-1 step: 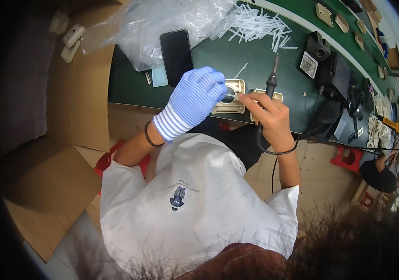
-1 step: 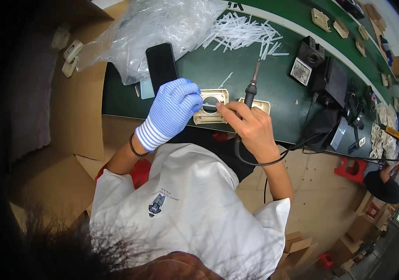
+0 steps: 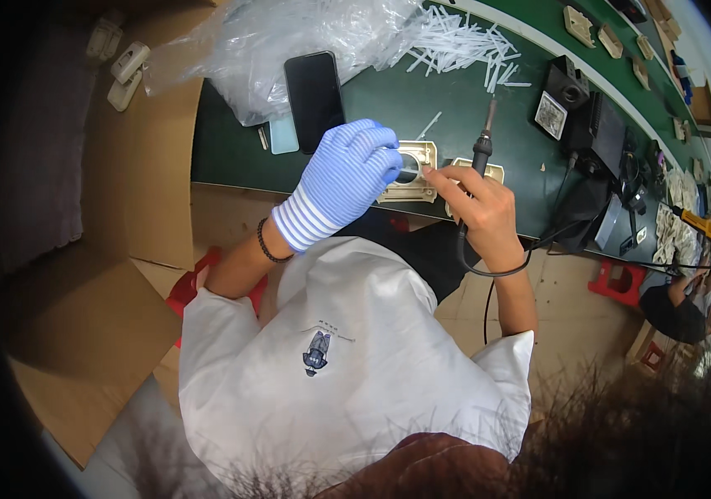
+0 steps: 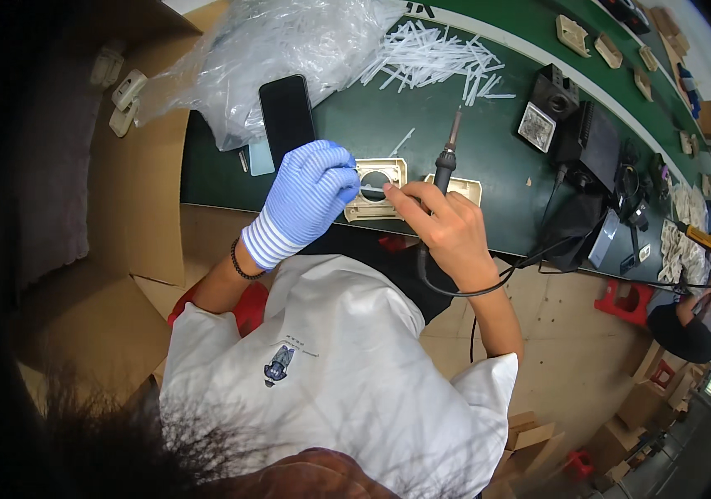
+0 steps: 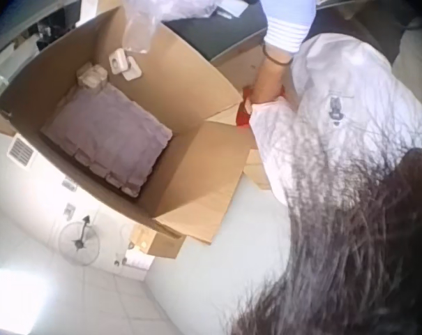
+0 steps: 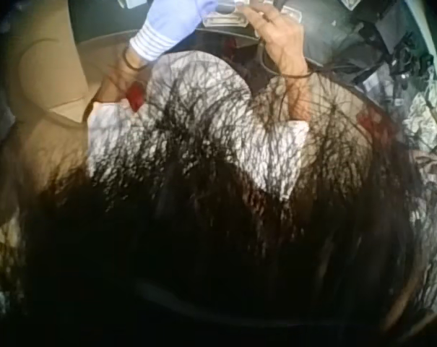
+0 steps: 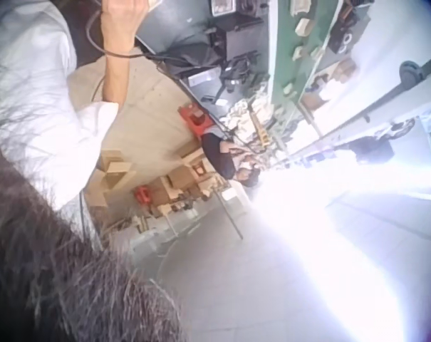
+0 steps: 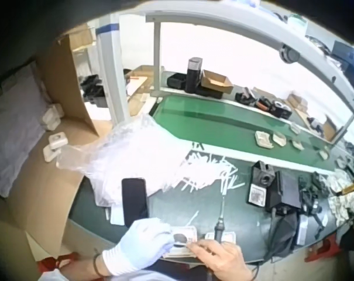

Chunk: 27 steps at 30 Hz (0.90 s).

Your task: Soldering small plastic components at an assembly line.

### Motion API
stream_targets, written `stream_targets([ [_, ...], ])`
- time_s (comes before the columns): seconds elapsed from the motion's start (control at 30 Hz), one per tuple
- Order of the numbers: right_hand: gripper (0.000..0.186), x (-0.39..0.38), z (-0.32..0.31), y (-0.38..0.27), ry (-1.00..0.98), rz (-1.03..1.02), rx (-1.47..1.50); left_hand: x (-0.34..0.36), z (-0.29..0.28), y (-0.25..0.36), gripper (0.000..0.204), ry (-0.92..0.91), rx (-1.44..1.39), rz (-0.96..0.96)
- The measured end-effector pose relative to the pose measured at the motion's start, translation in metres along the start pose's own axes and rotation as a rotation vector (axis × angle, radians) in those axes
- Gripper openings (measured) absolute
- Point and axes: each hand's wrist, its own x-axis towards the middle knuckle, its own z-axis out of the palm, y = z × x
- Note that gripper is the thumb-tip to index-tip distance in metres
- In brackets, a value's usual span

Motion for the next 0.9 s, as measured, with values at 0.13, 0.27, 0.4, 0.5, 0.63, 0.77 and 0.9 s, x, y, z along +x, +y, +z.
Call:
stream_targets([
  [0.13,0.046,-0.007,-0.003,-0.001,-0.135,-0.091,-0.084,-0.026,0.004,-0.009,0.11,-0.153,-0.151,-0.155],
  [0.27,0.036,-0.011,0.007,-0.003,-0.263,-0.285,-0.211,-0.033,0.024,-0.018,0.103,-0.274,-0.112,-0.117],
  [0.4,0.035,-0.014,0.018,0.0,-0.351,-0.287,-0.229,-0.031,0.028,-0.022,0.098,-0.279,-0.112,-0.103],
  [0.5,0.034,-0.013,0.019,0.001,-0.364,-0.3,-0.213,-0.03,0.03,-0.023,0.094,-0.28,-0.171,-0.1],
  [0.63,0.031,-0.01,0.018,-0.001,-0.358,-0.303,-0.25,-0.031,0.033,-0.024,0.091,-0.275,-0.199,-0.122],
  [0.77,0.03,-0.012,0.023,0.0,-0.386,-0.363,-0.34,-0.034,0.037,-0.026,0.089,-0.254,-0.224,-0.118],
  [0.9,0.034,-0.022,0.031,-0.003,-0.362,-0.358,-0.359,-0.032,0.038,-0.027,0.087,-0.261,-0.239,-0.119],
])
